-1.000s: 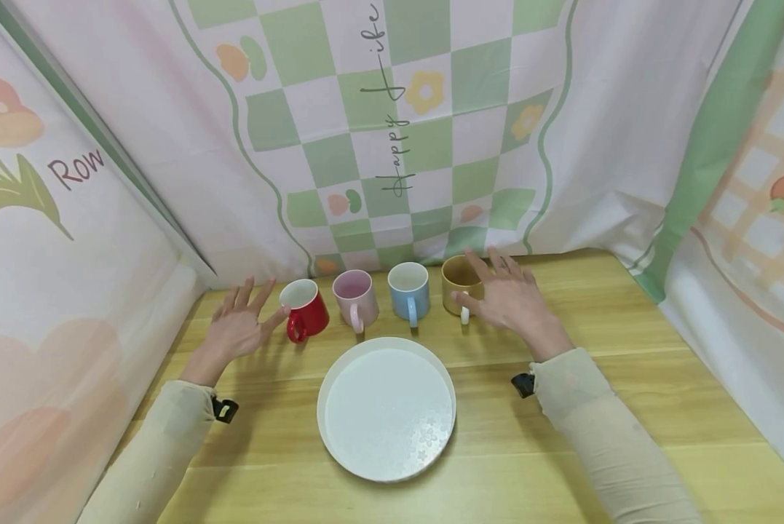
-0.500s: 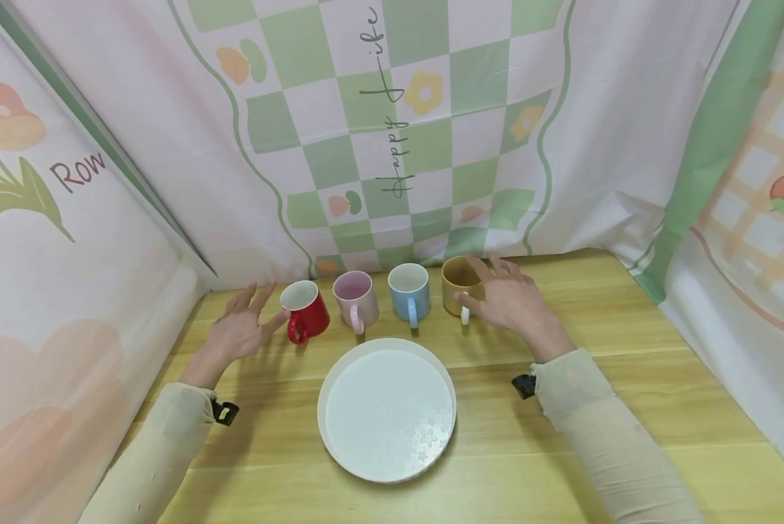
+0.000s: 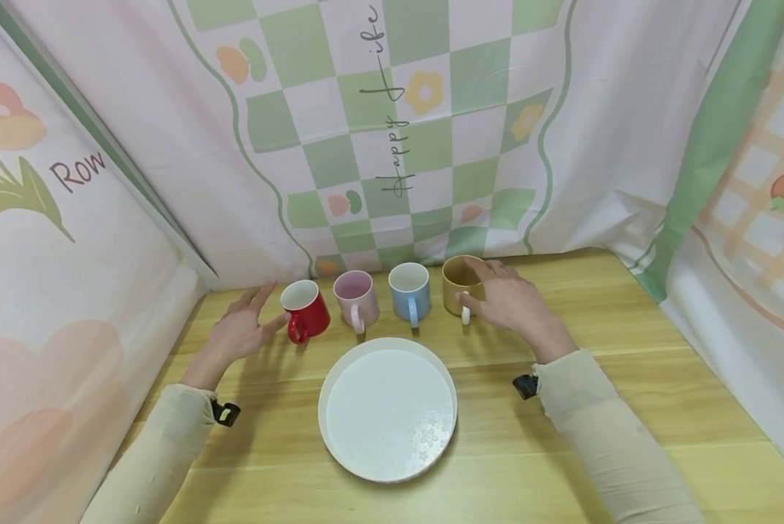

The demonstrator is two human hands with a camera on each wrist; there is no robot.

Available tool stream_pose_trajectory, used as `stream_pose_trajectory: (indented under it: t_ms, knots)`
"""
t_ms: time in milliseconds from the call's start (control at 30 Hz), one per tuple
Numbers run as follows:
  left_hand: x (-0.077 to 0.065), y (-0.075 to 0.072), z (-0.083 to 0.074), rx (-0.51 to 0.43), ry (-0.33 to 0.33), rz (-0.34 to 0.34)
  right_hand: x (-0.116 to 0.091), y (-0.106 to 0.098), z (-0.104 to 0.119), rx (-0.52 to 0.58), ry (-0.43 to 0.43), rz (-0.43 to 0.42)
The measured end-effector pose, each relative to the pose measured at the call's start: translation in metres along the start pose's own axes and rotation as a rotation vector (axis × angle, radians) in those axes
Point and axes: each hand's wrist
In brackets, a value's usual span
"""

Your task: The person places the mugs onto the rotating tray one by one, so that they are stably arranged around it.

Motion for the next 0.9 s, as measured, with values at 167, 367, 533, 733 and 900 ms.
stream_pose_trajectory:
  t_ms: [167, 367, 533, 733, 900]
  knots:
    - [0.0004, -0.0002, 0.0000, -0.037, -0.001, 0.006, -0.0001, -0.0006, 0.0003, 0.004, -0.008, 0.010]
    - [-0.0018, -0.0009, 0.0011, -0.046, 0.008, 0.014, 0.0006, -0.0002, 0.0008, 0.016, -0.020, 0.004]
    - [-0.0026, -0.0012, 0.0020, -0.075, 0.040, 0.017, 0.0004, 0.0003, 0.0018, 0.020, -0.031, -0.004]
    - [-0.0037, -0.0015, 0.0034, -0.131, 0.071, 0.035, 0.0012, 0.0018, 0.0032, 0.039, -0.040, -0.003]
    - [-0.0036, -0.0003, 0.0055, -0.150, 0.088, 0.034, 0.0025, 0.0029, 0.0033, 0.054, -0.037, 0.005]
Point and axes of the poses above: each hand's wrist, its own x-axis towards the middle knuckle, its own y-axis out of the palm, z = x × y, and after that the axes turned 6 degrees about z, right-handed
